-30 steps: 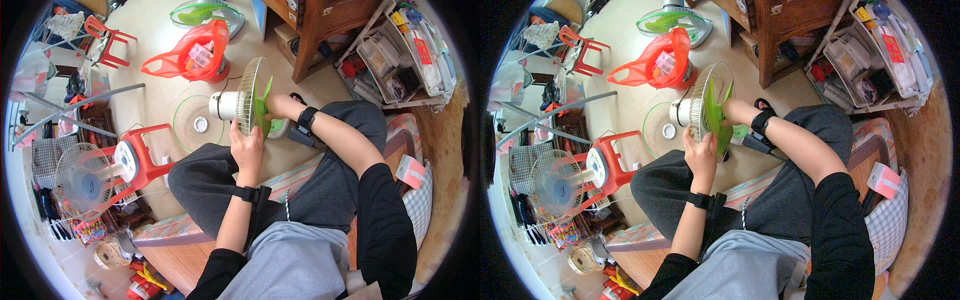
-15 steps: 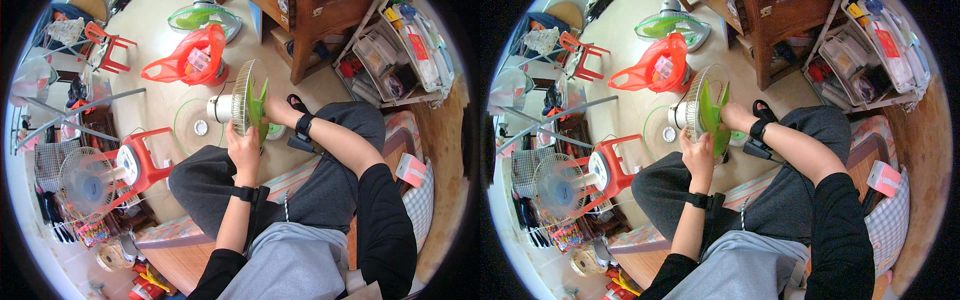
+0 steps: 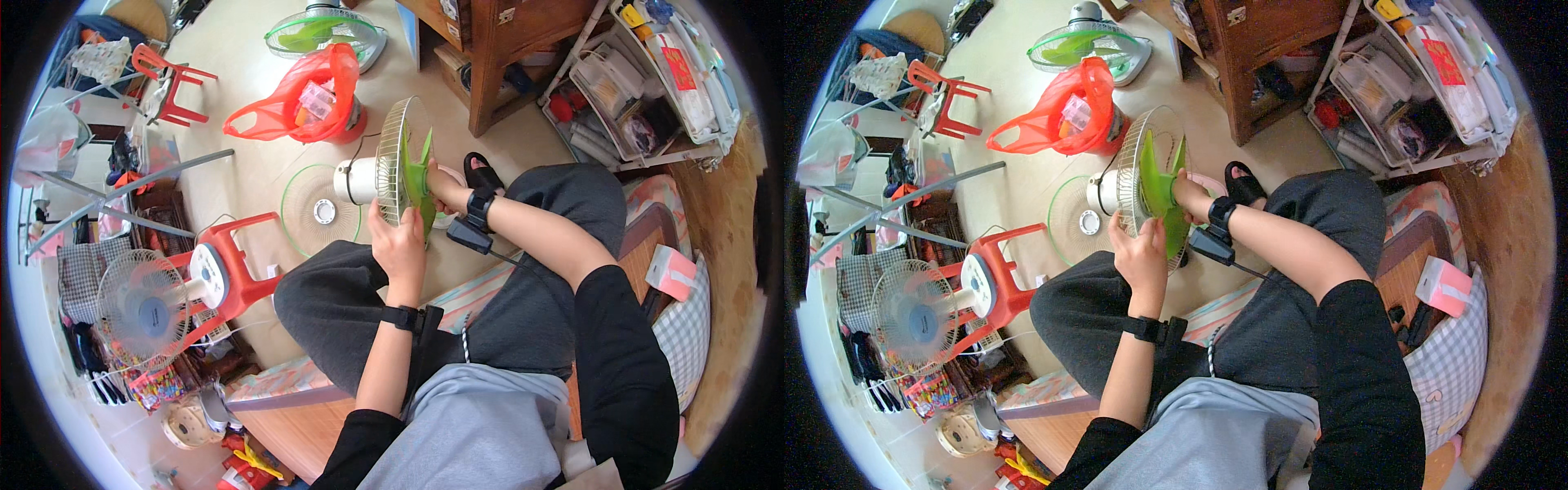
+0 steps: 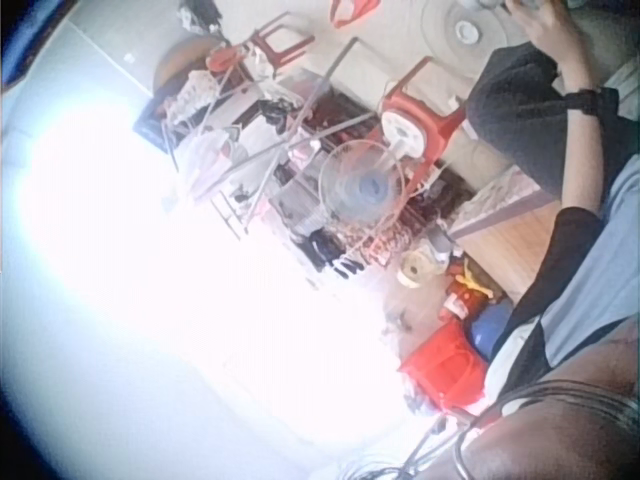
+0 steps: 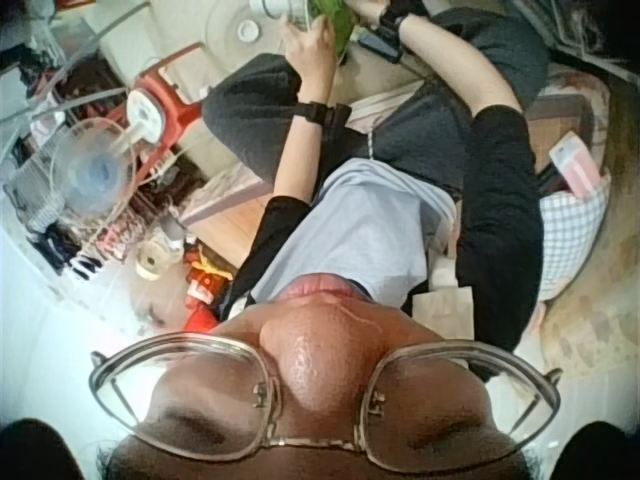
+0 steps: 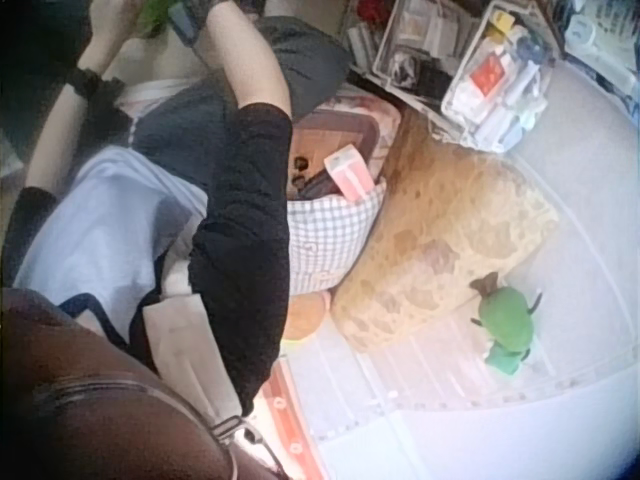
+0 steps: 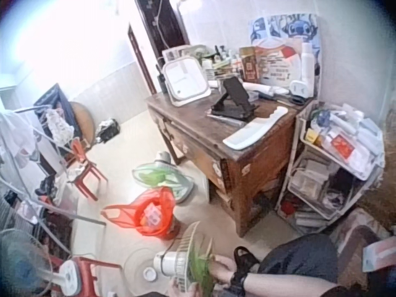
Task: Assembling the blades and protective grille of a small electric desk fan.
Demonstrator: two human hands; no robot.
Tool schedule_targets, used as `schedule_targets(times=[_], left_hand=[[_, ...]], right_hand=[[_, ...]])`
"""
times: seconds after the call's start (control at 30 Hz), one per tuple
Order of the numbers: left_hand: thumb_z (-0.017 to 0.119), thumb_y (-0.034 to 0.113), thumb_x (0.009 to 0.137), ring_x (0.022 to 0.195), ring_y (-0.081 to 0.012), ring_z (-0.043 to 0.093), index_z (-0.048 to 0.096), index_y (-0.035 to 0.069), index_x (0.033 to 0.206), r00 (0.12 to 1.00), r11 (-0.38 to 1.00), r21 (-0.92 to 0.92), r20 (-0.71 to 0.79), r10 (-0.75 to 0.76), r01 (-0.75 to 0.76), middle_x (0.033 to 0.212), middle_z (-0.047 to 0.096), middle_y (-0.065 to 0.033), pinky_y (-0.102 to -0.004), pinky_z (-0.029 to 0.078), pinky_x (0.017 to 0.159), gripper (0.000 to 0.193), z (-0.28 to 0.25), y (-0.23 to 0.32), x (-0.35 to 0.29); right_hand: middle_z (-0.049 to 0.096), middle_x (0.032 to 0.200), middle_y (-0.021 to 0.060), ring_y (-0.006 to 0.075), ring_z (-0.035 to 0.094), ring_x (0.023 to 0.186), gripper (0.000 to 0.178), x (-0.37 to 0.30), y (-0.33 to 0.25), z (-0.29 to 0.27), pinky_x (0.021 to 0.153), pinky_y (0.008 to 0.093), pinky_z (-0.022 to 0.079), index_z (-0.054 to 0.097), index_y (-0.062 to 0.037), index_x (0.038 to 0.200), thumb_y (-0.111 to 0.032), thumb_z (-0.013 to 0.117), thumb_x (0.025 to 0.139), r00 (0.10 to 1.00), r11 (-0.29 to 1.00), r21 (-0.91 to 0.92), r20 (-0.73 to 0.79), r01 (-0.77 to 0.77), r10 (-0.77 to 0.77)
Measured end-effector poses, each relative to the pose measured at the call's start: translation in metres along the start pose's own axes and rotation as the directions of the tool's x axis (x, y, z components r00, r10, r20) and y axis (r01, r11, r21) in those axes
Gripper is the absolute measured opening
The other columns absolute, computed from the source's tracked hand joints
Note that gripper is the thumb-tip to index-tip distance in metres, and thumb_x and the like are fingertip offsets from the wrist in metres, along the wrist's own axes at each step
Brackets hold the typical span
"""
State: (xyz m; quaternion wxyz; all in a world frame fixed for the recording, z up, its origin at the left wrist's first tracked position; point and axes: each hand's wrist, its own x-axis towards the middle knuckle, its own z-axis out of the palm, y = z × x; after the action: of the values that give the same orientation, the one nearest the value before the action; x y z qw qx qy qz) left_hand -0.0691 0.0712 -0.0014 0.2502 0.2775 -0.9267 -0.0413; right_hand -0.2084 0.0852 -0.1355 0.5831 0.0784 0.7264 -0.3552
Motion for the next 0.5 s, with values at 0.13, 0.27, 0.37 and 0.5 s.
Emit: schedule_targets(times=[0.13,0.27,0.37,0.5], left_hand=[[0.068,0.018,0.076,0.093,-0.0368,0.058,0.069,0.012,0.083,1.0,1.0,0.024,-0.026,-0.002,0.002,0.113,0.05,-0.0239,-0.0377,0.052,0.066,0.009,0.001,-0.005,-0.002],[0.069,0.019,0.076,0.094,-0.0369,0.057,0.069,0.012,0.084,1.0,1.0,-0.004,-0.025,-0.011,0.011,0.112,0.05,-0.0232,-0.038,0.052,0.066,0.01,0.009,0.009,0.008],[0.069,0.019,0.075,0.095,-0.0369,0.057,0.069,0.012,0.084,0.998,0.998,0.033,-0.036,-0.049,0.05,0.112,0.05,-0.0229,-0.0382,0.052,0.067,0.011,0.002,-0.01,0.005],[0.07,0.02,0.075,0.095,-0.0371,0.056,0.069,0.012,0.084,0.999,0.999,0.005,-0.035,-0.039,0.039,0.112,0.049,-0.023,-0.0383,0.052,0.067,0.011,0.003,-0.004,0.006]], right_hand=[[0.04,0.051,0.0051,0.0194,0.033,0.035,0.063,0.043,0.013,0.023,0.034,0.0365,0.022,0.046,-0.0126,0.073,-0.068,0.018,0.085,0.992,0.977,0.187,-0.056,-0.101,0.113],[0.054,0.067,0.0144,0.0269,0.051,0.053,0.056,0.09,0.037,0.004,0.049,0.0395,0.038,0.053,-0.0046,0.089,-0.053,0.024,0.087,0.978,0.978,0.203,-0.209,0.05,-0.007],[0.059,0.073,0.0186,0.0324,0.058,0.062,0.039,0.021,0.003,0.029,0.054,0.0427,0.046,0.053,-0.0011,0.094,-0.033,0.032,0.087,0.932,0.964,-0.185,-0.273,0.193,-0.239],[0.064,0.082,0.0249,0.0398,0.065,0.072,0.023,-0.011,0.001,0.019,0.059,0.0475,0.053,0.053,0.0031,0.098,-0.012,0.039,0.087,0.744,0.736,-0.566,-0.294,0.371,-0.6]])
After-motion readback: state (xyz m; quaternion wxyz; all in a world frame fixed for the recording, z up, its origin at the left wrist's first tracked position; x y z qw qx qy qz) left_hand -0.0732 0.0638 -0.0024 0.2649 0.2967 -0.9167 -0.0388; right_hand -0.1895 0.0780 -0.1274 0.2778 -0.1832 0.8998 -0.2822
